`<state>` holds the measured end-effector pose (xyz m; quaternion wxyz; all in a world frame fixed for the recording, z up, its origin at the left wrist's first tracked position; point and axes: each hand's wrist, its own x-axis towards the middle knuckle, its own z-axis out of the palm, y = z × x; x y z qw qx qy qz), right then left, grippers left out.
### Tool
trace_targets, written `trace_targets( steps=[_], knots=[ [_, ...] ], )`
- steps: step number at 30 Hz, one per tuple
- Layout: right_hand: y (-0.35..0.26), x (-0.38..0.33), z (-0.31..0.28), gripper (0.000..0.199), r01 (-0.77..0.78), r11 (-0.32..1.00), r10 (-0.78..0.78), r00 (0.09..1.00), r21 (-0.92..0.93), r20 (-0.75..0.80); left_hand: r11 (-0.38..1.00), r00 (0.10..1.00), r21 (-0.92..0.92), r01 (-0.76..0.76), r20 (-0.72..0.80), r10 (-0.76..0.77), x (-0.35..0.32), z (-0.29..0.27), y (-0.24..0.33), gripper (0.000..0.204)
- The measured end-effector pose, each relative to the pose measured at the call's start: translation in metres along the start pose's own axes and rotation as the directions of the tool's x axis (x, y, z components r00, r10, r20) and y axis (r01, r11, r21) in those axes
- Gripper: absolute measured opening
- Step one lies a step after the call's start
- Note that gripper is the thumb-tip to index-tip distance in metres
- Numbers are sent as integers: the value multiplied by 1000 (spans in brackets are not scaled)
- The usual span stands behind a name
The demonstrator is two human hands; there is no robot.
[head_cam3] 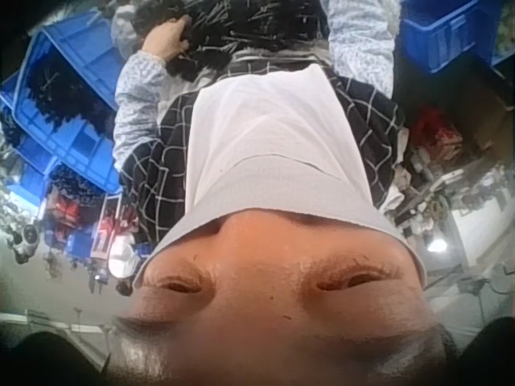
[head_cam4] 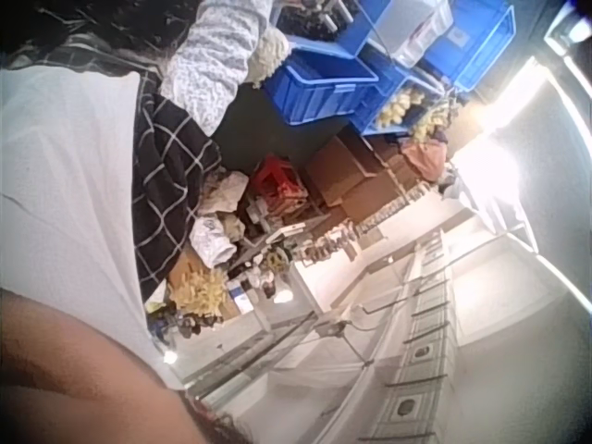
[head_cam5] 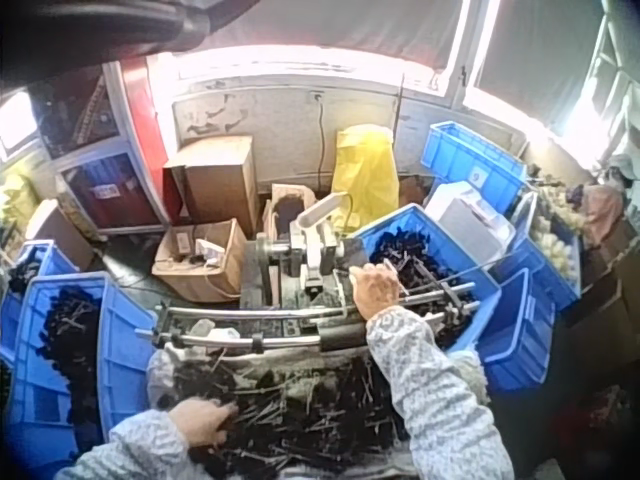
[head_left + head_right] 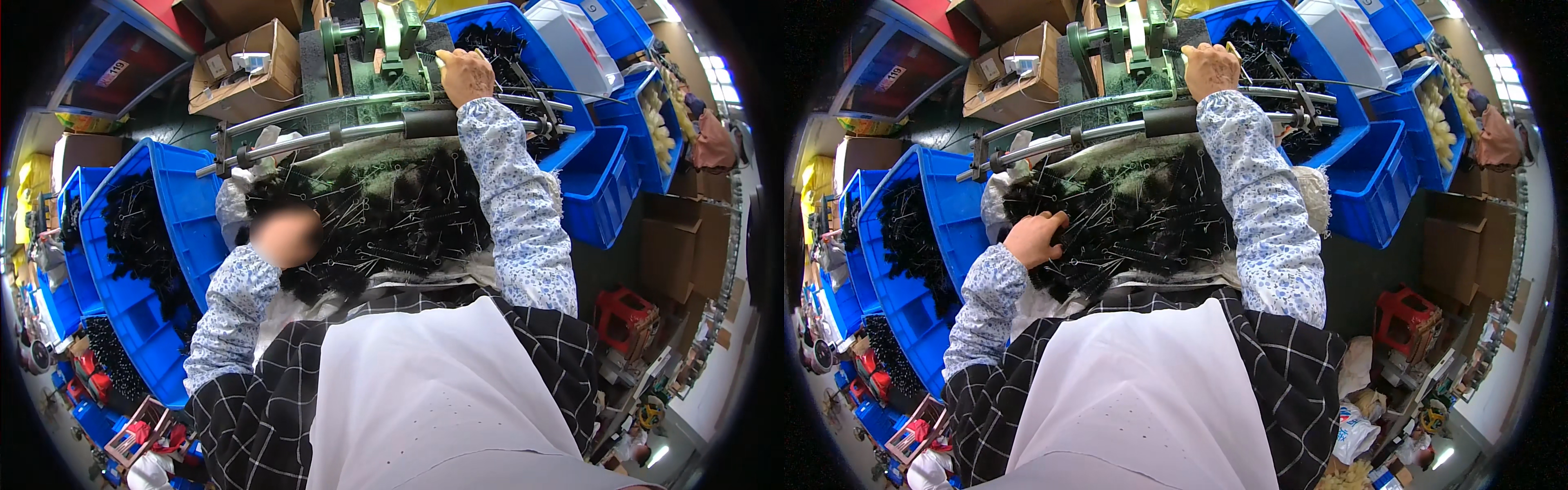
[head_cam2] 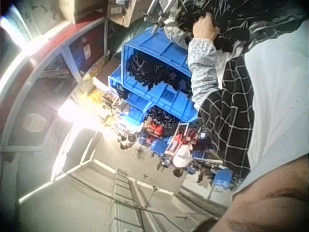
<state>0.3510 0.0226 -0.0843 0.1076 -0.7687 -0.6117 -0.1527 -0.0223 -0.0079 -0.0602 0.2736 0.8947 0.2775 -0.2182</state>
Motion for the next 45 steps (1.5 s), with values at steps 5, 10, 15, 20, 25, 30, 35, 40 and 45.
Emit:
trace_targets(
  steps=[5, 10, 15, 20, 25, 30, 35, 40, 45],
  knots=[
    [3, 2, 6, 22, -2, 999, 1, 1000, 36, 18, 998, 1000, 56, 14, 4, -14, 0, -1, 3, 43],
    [9, 13, 20, 26, 8, 1000, -9, 998, 22, 57, 983, 995, 176, -61, -72, 74, 1, -3, 6, 37],
    [13, -1, -1, 41, -103, 995, 103, 994, -13, 28, 983, 984, 150, -105, -127, 124, 5, 5, -2, 20],
    [15, -7, 11, 34, -144, 987, 142, 989, 74, 30, 971, 937, -38, -234, -274, 215, 4, 4, -10, 11],
    [-23, 0, 15, 17, -51, 995, 61, 991, 83, -122, 934, 903, -213, -287, -387, 189, -2, -12, -7, 21],
    [-61, 7, 19, 11, -54, 999, 54, 995, 3, -81, 930, 917, -263, -257, -370, 148, -1, -35, 16, 27],
    [-49, 4, 7, 11, -64, 998, 65, 992, 20, -107, 942, 949, -316, -113, -316, 8, -6, -52, 27, 24],
    [3, -4, 11, 22, -53, 999, 51, 992, -6, -112, 898, 927, -398, -187, -373, 28, -14, -53, 12, 22],
    [41, 16, 0, 23, -194, 980, 198, 969, -43, 148, 866, 868, -370, -336, -479, 132, -7, -64, 10, 26]
  ],
)
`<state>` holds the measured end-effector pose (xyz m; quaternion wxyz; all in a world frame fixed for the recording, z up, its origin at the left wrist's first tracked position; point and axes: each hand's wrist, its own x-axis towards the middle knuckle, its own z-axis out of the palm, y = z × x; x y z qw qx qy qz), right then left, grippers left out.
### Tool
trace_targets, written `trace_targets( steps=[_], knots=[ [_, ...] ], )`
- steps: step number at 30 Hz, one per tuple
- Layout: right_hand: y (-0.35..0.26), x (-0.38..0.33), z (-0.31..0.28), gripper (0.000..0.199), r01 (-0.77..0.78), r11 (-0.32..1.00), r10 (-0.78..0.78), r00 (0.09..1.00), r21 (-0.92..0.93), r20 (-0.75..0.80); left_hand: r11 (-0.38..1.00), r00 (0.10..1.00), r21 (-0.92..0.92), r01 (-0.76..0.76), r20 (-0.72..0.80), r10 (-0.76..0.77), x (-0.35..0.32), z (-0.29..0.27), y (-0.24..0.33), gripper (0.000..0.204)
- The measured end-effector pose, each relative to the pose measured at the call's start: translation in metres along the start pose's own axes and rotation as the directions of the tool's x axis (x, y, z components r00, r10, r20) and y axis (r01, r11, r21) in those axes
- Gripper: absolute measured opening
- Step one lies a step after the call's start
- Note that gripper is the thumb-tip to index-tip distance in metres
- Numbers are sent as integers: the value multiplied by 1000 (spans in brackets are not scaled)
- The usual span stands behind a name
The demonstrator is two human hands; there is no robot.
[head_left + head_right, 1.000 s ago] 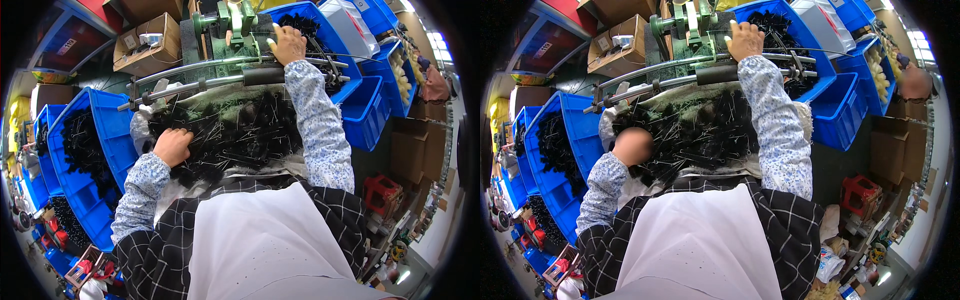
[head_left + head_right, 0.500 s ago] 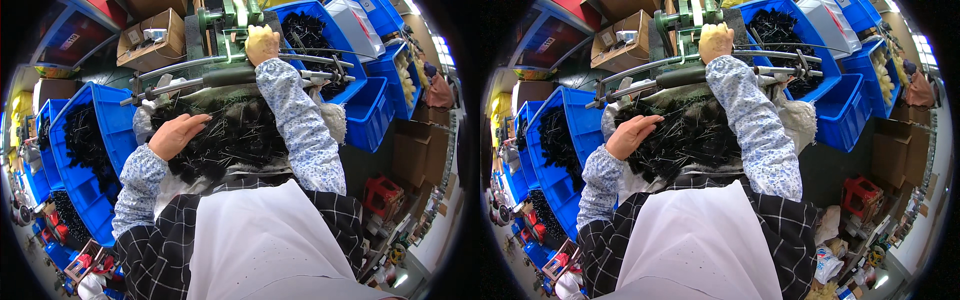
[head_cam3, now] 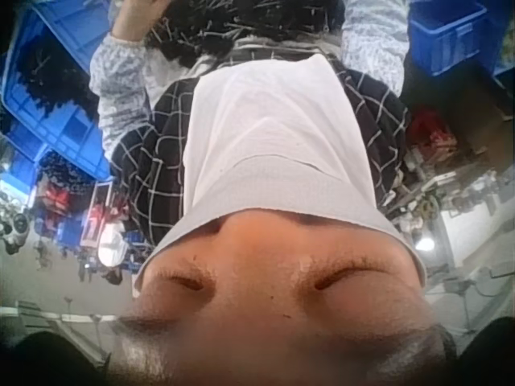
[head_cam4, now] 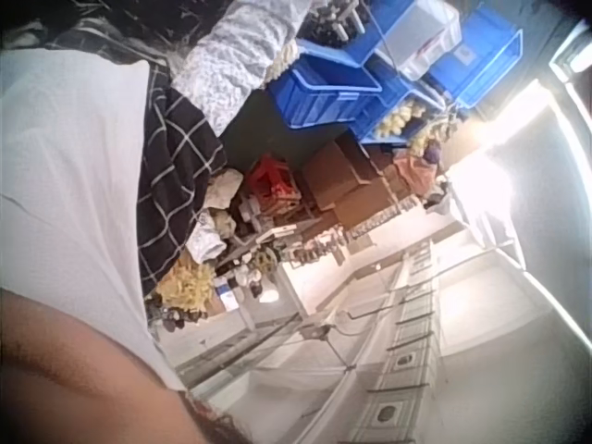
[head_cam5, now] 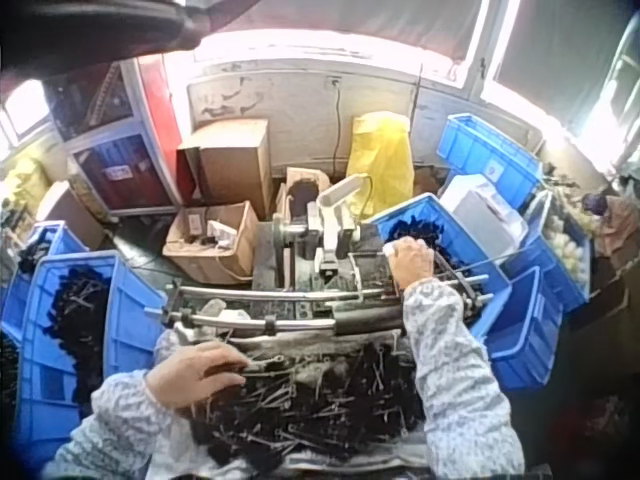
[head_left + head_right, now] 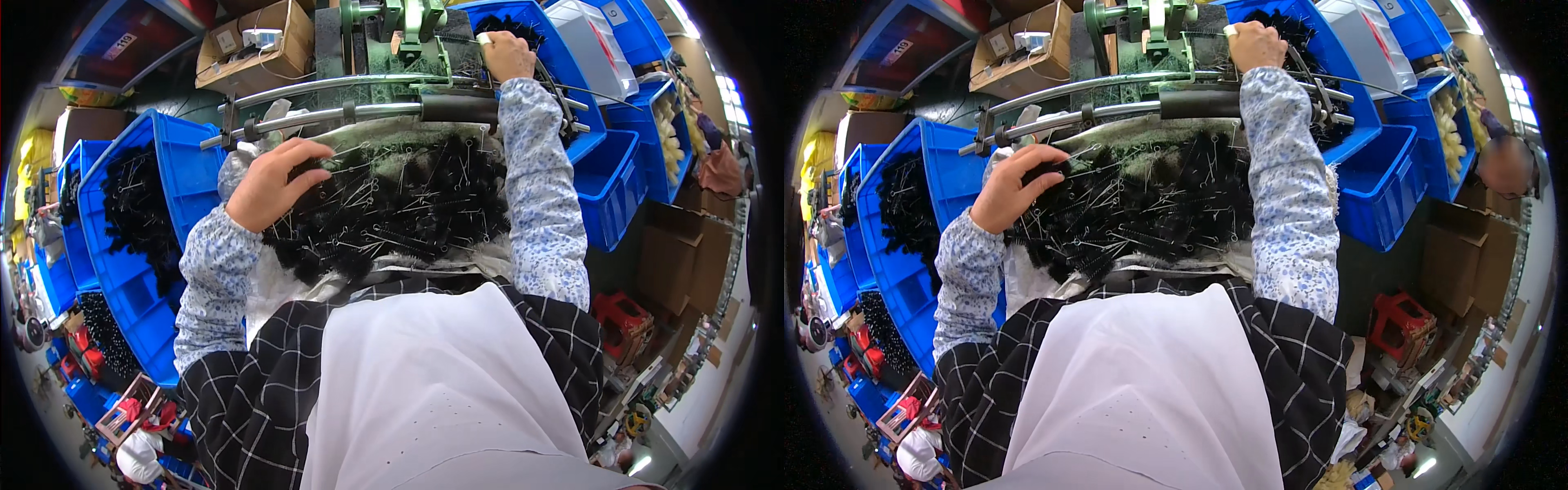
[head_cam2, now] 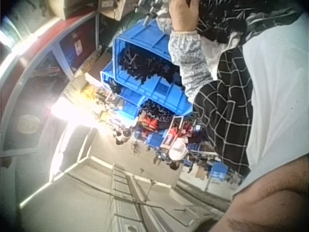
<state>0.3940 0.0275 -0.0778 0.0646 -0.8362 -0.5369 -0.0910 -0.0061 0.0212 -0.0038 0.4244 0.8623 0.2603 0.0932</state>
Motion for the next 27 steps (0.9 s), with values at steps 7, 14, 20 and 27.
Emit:
trace_targets(
  steps=[7, 14, 20, 27],
  knots=[
    [57, 9, -26, 24, -42, 997, 33, 993, -71, -117, 998, 996, -28, -62, 70, 64, 16, 17, 6, 38],
    [-85, -107, -101, 31, 276, 789, -483, 831, 549, 275, 990, 990, 6, -139, -26, 139, 52, 50, 22, 76],
    [-106, -115, -74, 22, 438, 735, -503, 864, 517, -15, 985, 988, 170, -12, -150, 38, 39, 37, 16, 80],
    [-37, -29, -9, 22, 150, 986, -138, 978, 69, -155, 949, 892, 314, 21, 424, -159, -19, 52, -22, 49]
  ],
)
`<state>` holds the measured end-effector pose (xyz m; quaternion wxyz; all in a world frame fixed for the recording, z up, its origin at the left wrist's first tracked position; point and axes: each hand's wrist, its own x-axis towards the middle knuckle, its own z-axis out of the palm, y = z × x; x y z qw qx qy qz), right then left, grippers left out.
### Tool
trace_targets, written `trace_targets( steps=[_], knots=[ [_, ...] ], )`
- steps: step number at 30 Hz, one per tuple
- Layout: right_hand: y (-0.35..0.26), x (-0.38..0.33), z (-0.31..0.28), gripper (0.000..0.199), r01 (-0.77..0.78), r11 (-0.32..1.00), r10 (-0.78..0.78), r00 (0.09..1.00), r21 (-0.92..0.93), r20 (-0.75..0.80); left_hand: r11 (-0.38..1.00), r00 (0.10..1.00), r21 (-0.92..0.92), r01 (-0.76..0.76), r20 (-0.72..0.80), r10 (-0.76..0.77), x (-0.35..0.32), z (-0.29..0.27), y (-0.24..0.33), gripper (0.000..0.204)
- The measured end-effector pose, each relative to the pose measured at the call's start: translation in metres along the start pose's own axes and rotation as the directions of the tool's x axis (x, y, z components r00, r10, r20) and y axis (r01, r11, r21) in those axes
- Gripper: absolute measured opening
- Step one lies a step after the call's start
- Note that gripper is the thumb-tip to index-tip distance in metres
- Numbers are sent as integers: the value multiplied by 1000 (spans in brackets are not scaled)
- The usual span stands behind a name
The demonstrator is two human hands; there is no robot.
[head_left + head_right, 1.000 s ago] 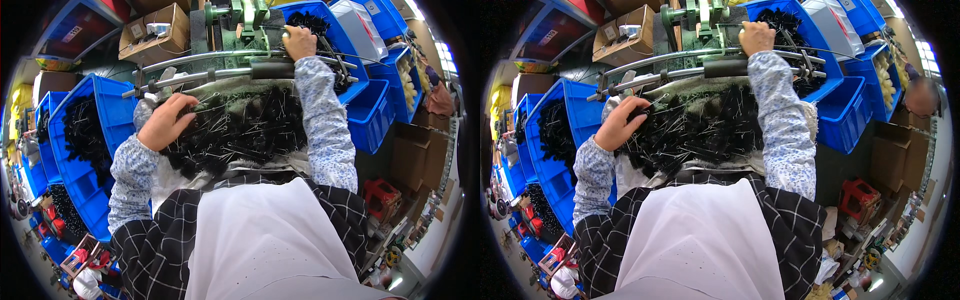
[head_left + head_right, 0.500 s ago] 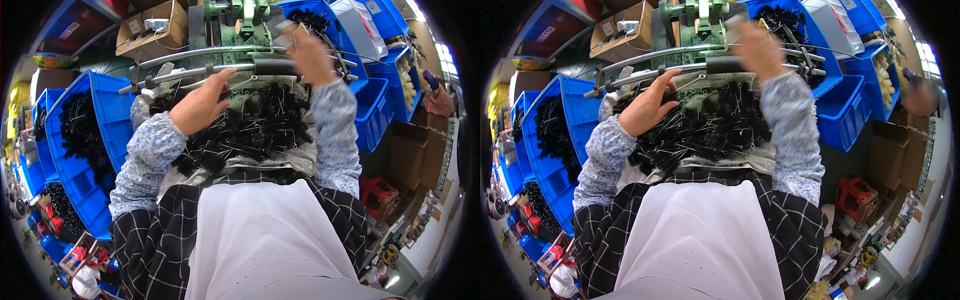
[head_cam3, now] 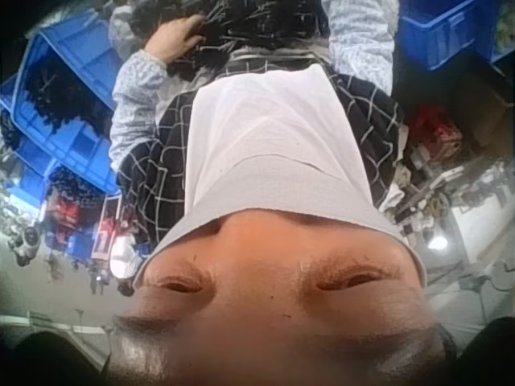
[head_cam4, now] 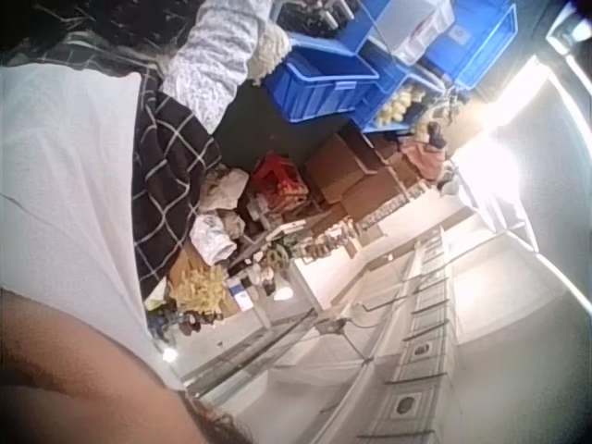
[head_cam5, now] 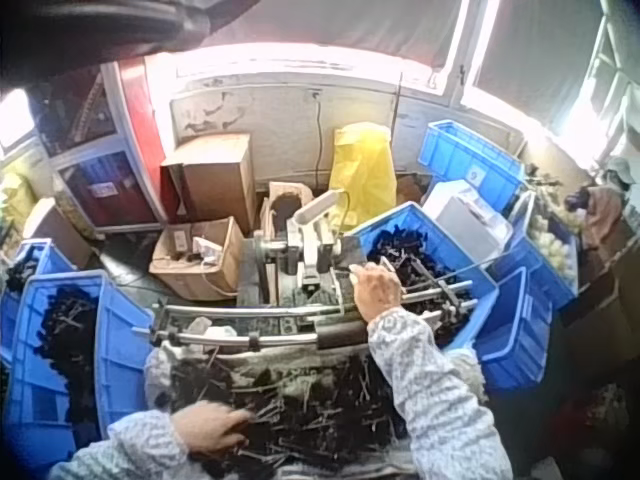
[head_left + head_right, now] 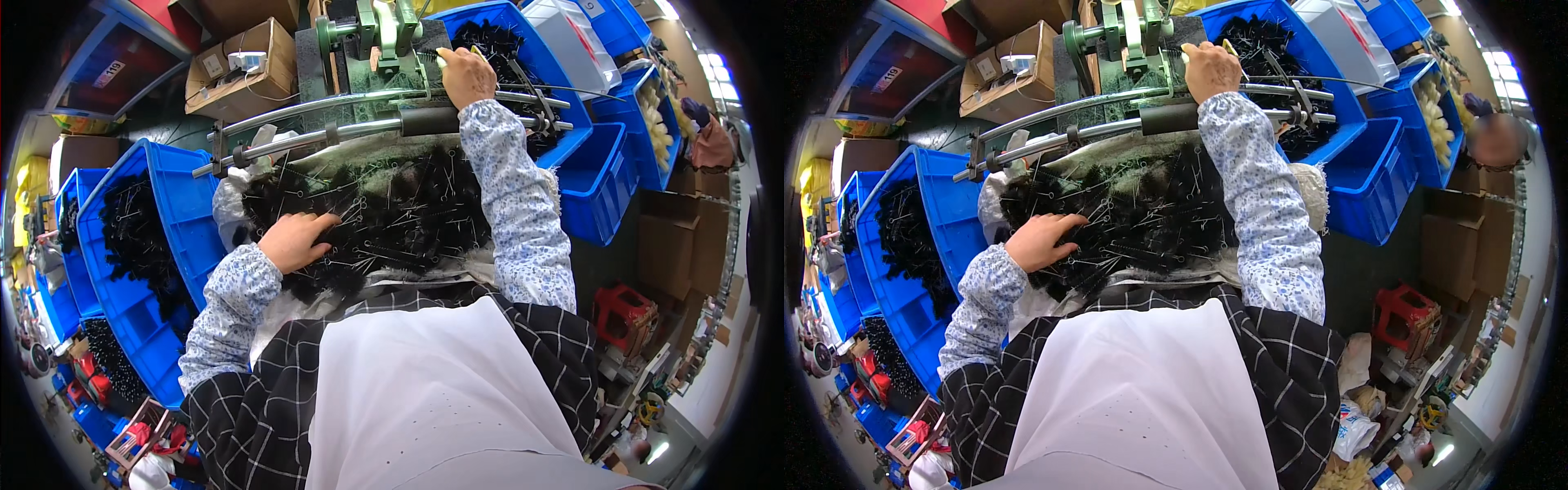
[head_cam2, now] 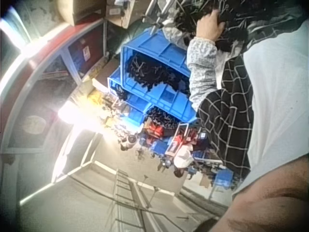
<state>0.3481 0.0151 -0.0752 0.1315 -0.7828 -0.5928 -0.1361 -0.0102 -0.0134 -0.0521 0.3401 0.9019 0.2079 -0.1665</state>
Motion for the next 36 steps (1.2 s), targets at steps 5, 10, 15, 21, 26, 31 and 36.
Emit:
trace_targets(
  steps=[5, 10, 15, 21, 26, 31, 36],
  knots=[
    [4, 7, 13, 24, 18, 1000, -18, 999, 4, 38, 998, 998, -53, 30, -49, -32, 2, -8, 1, 36],
    [10, 9, 22, 25, 22, 997, -25, 999, 77, 30, 988, 975, -154, 11, -218, -45, -4, -20, 6, 30],
    [21, 16, 37, 27, 106, 994, -106, 994, 2, 33, 979, 930, -187, -86, -368, 11, -2, -39, 15, 30],
    [21, -1, 15, 38, -100, 994, 100, 995, -31, 9, 963, 893, -236, -133, -450, 13, -8, -54, 14, 29],
    [8, -1, 27, 29, -29, 999, 32, 998, 43, -61, 953, 882, -253, -167, -469, 31, -2, -55, 16, 30],
    [-37, 2, 29, 14, 14, 999, -8, 988, 39, -155, 951, 886, -254, -177, -461, 42, 0, -59, 18, 33],
    [-59, 5, 24, 21, 18, 1000, -17, 997, 12, -70, 961, 876, -200, -191, -477, 75, 4, -58, 21, 32]
  ],
)
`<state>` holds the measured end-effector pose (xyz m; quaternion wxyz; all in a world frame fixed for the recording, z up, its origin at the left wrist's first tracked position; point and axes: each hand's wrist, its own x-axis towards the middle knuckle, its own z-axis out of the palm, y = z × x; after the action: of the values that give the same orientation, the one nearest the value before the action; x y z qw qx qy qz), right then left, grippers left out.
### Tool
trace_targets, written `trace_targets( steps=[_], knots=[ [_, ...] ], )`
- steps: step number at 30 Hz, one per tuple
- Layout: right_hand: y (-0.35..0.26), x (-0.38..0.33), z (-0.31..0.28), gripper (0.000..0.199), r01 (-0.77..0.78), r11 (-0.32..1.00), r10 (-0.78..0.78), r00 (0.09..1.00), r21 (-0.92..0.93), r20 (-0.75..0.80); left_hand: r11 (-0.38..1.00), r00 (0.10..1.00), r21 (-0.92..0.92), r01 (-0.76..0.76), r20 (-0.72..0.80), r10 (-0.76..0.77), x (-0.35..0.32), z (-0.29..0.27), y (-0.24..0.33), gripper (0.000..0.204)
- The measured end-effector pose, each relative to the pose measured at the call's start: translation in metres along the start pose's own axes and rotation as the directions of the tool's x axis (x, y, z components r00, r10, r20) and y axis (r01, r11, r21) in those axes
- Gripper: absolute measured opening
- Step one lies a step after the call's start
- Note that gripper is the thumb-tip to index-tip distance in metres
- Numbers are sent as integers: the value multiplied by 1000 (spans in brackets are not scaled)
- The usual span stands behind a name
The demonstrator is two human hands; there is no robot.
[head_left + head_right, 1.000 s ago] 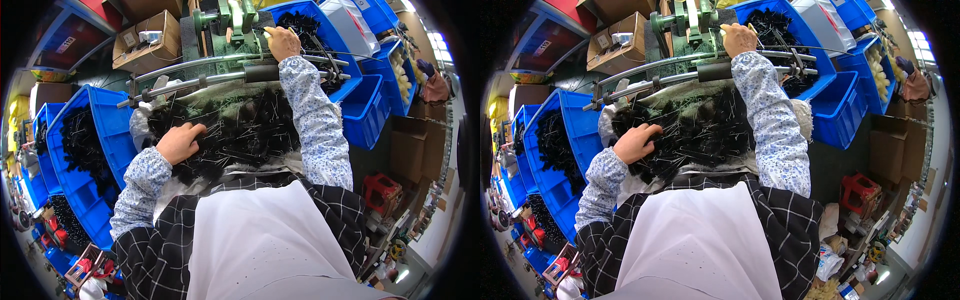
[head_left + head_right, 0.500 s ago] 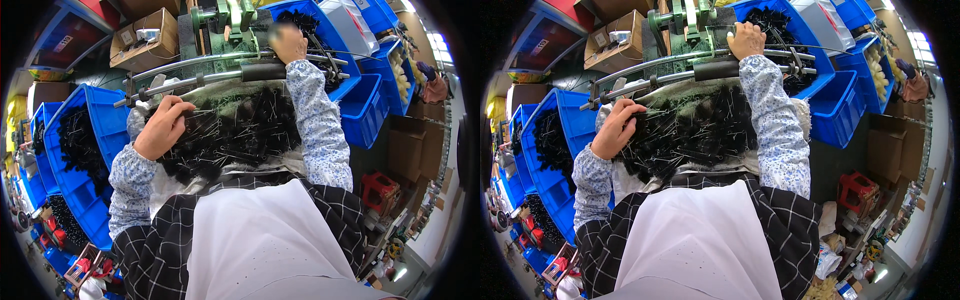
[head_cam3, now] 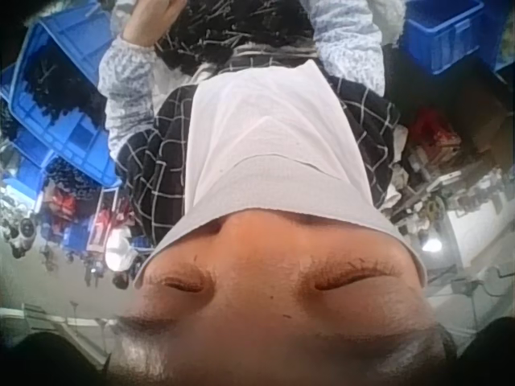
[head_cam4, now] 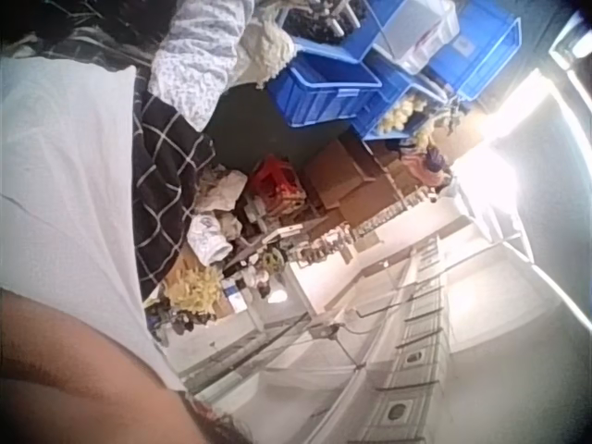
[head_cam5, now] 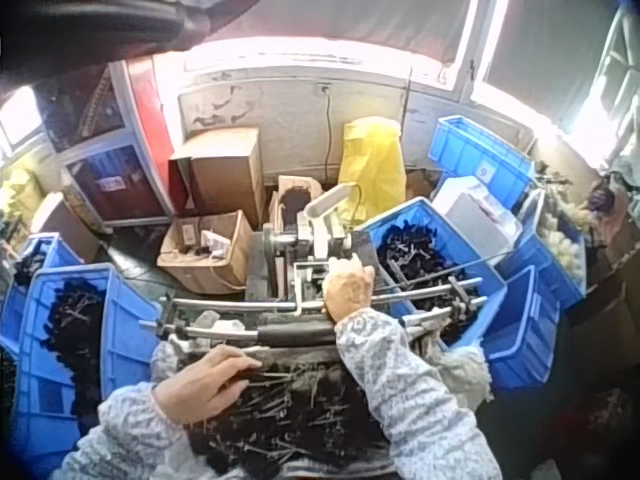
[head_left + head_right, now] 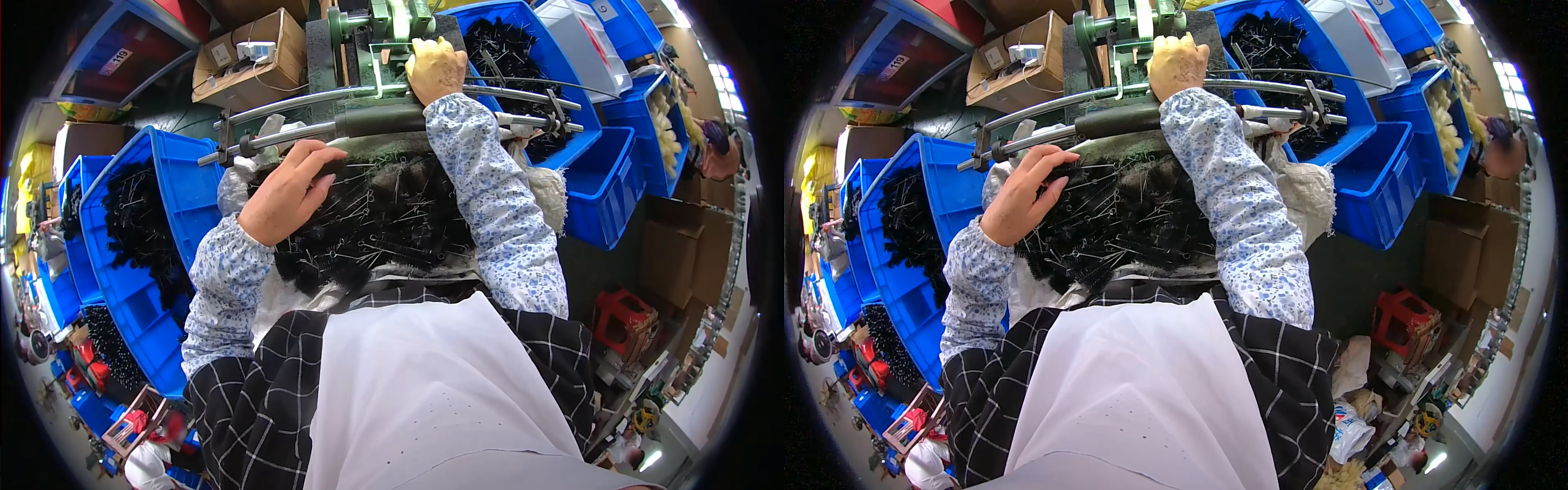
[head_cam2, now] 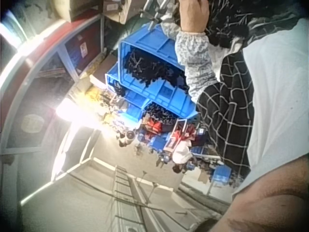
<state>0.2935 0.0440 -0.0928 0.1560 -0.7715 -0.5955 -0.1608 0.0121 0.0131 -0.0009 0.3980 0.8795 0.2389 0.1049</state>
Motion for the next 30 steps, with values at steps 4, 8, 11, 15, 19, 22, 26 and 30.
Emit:
trace_targets(
  steps=[4, 8, 11, 15, 19, 22, 26, 30],
  knots=[
    [16, 0, -6, 16, -37, 999, 37, 999, -40, 7, 999, 997, 35, -31, -67, 33, -3, -6, 2, 32],
    [66, -6, -3, 25, -33, 999, 32, 999, -38, -28, 999, 996, 53, -3, -94, 8, -9, -15, 2, 33],
    [95, 7, -6, 28, -103, 995, 103, 981, -10, 163, 998, 990, -48, -38, -134, 31, -6, -10, -1, 30],
    [124, 20, 2, 26, -55, 994, 81, 950, -92, 302, 984, 996, -175, -40, -88, 25, 4, -5, 1, 28],
    [134, 30, -42, 23, -205, 969, 237, 927, -136, 291, 977, 994, -208, -48, -105, 27, 10, -1, 1, 25],
    [127, 13, -78, 26, -229, 967, 225, 973, -115, -48, 968, 988, -246, -50, -153, 13, 20, 10, 2, 24],
    [19, -39, -115, 29, -129, 797, -161, 896, 589, 414, 967, 959, -210, -140, -271, 80, 39, 32, 7, 25],
    [-29, -71, -119, 30, -66, 591, -430, 817, 804, 383, 979, 961, -149, -141, -260, 99, 38, 37, 11, 29]
  ],
)
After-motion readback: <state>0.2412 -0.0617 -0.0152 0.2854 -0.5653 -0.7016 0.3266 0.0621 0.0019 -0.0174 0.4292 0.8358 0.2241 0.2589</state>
